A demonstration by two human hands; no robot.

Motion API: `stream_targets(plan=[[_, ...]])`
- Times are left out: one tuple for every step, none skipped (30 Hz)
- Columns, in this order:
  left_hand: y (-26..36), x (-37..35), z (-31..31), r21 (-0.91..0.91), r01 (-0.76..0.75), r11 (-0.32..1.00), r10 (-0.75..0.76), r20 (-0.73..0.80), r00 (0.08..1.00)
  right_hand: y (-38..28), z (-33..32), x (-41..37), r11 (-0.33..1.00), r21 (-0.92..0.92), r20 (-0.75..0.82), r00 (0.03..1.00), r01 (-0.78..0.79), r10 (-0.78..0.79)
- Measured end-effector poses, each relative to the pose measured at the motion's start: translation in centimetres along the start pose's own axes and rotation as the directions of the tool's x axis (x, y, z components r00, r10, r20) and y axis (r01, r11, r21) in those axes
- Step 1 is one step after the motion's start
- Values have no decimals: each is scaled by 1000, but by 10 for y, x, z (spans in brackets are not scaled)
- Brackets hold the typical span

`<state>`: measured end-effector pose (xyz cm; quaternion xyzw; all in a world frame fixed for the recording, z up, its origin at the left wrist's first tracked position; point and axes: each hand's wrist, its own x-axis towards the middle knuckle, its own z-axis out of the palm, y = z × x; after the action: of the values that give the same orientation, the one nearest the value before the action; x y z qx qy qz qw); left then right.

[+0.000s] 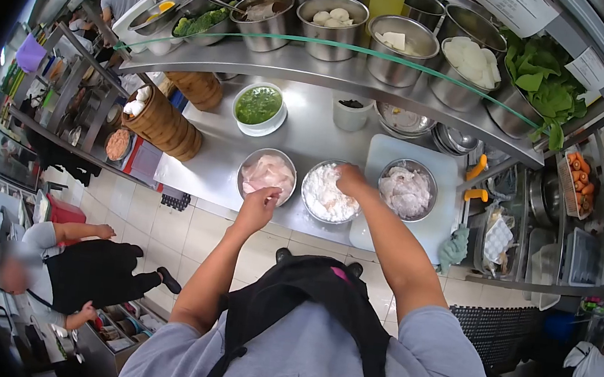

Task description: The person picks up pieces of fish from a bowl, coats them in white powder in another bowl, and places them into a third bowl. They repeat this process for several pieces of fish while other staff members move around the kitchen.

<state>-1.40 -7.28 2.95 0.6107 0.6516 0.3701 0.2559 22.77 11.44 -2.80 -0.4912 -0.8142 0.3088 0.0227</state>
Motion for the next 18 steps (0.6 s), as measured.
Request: stream_targets(plan=[[-1, -1, -1, -7, 22, 1000, -22, 9, 1000, -4, -2, -3, 996, -56, -10, 997, -75, 74], [-1, -1, -2, -12, 44, 999, -43, 17, 999, -8, -4, -6, 996, -58, -12, 997, -75, 74], [-2, -1, -2, -12, 42, 999, -42, 16, 999, -19, -8, -14, 983, -147, 30, 993, -110, 116], [-4, -1, -2, 2, 32, 999, -32, 20, 999, -24, -8, -19, 961, -237, 68, 985, -139, 160], [-6, -1, -1, 16, 23, 1000, -24, 23, 999, -28, -3, -25, 961, -239, 67, 985, -138, 158], [-7, -1, 0, 14, 23, 1000, -23, 20, 1000, -28, 6, -31, 948, -288, 116, 977, -139, 179], [-9, -1, 1, 14, 12, 1000, -12, 20, 1000, -29, 12, -37, 932, -335, 165, 965, -138, 202], [-10, -1, 2, 13, 1, 1000, -1, 19, 1000, -28, 14, -40, 932, -337, 165, 966, -136, 200], [-11, 0, 3, 13, 1, 1000, -2, 15, 1000, -28, 14, -43, 942, -317, 158, 973, -109, 166], [-13, -1, 4, 7, 3, 1000, -4, 12, 1000, -28, 13, -45, 952, -296, 153, 980, -81, 131], [-14, -2, 5, 2, 6, 1000, -6, 10, 1000, -28, 12, -47, 952, -296, 155, 980, -78, 128], [-13, -2, 4, 3, 7, 1000, -7, 8, 1000, -27, 11, -48, 957, -283, 109, 990, -58, 92], [-13, -2, 4, -7, 2, 1000, -2, 8, 1000, -26, 10, -48, 962, -271, 62, 996, -38, 57], [-13, -3, 4, -17, -2, 1000, 2, 9, 1000, -26, 9, -46, 962, -271, 63, 996, -39, 58], [-12, -3, 4, -20, 1, 1000, -1, 12, 1000, -26, 8, -46, 972, -235, -10, 1000, 6, -9], [-11, -4, 3, -14, 23, 1000, -22, 19, 1000, -25, 7, -49, 978, -203, -84, 994, 51, -69], [-10, -4, 3, -8, 44, 999, -44, 27, 999, -24, 8, -52, 981, -178, -75, 993, 79, -94], [-12, -5, 4, -12, 46, 999, -46, 36, 998, -22, 8, -56, 982, -176, -72, 994, 71, -84]])
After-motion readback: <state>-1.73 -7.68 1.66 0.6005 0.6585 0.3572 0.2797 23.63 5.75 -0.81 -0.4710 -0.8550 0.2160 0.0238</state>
